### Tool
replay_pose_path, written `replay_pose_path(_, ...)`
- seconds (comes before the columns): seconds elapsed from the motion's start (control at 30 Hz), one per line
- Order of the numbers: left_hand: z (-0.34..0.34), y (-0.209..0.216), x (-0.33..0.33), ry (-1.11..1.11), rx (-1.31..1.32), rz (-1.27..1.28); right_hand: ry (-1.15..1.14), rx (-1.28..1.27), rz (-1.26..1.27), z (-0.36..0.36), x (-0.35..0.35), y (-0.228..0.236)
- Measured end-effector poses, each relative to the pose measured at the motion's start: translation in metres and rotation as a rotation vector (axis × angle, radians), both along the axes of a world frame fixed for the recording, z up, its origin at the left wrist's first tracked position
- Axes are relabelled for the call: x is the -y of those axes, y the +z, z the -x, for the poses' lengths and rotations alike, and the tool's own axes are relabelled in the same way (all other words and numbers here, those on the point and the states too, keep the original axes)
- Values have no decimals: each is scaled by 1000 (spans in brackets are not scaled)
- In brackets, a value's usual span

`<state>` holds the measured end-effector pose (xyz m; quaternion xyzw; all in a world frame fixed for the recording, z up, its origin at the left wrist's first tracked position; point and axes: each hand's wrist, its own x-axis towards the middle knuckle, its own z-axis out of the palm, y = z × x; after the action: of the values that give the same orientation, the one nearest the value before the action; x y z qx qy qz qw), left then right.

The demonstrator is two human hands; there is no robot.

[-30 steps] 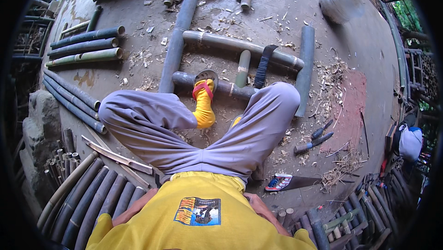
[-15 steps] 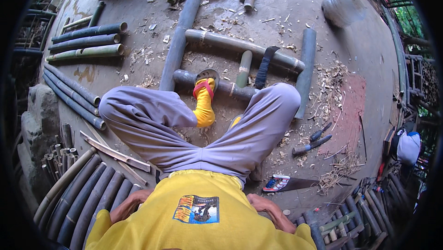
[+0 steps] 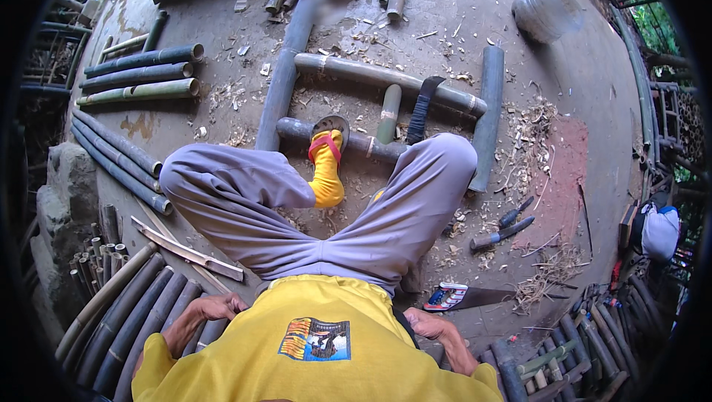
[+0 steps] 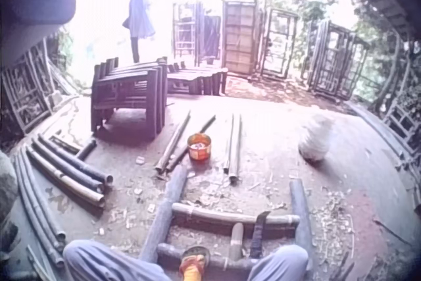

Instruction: The person measures a bamboo pole with a tape measure, fits it into a frame, and uses a machete with a mallet to carve a hole in a pole before filing the surface.

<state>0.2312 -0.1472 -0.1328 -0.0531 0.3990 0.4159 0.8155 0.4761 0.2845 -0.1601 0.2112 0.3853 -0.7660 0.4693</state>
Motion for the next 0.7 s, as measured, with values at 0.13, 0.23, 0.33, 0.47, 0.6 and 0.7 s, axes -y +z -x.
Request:
replay_pose_path(0.13, 1, 3, -22, 244, -62, 50, -310, 98, 20, -17, 18, -15)
replay_pose_path(0.23, 1, 1, -41, 157, -247, 61, -314, 147, -164, -5, 22, -8)
replay_pose_path(0.33, -4, 8, -62, 256, -301, 67, -239, 89, -409, 52, 25, 36)
replay_pose_path(0.47, -7, 1, -79, 121, -732, 44, -30, -126, -695, 65, 17, 33)
replay_pose_path(0.6, -12, -1, -103, 139, -863, 147, -50, -266, -876, 103, 33, 50)
replay_pose_path(0.7, -6, 6, -118, 240, -820, 137, -160, -363, -883, 114, 53, 46)
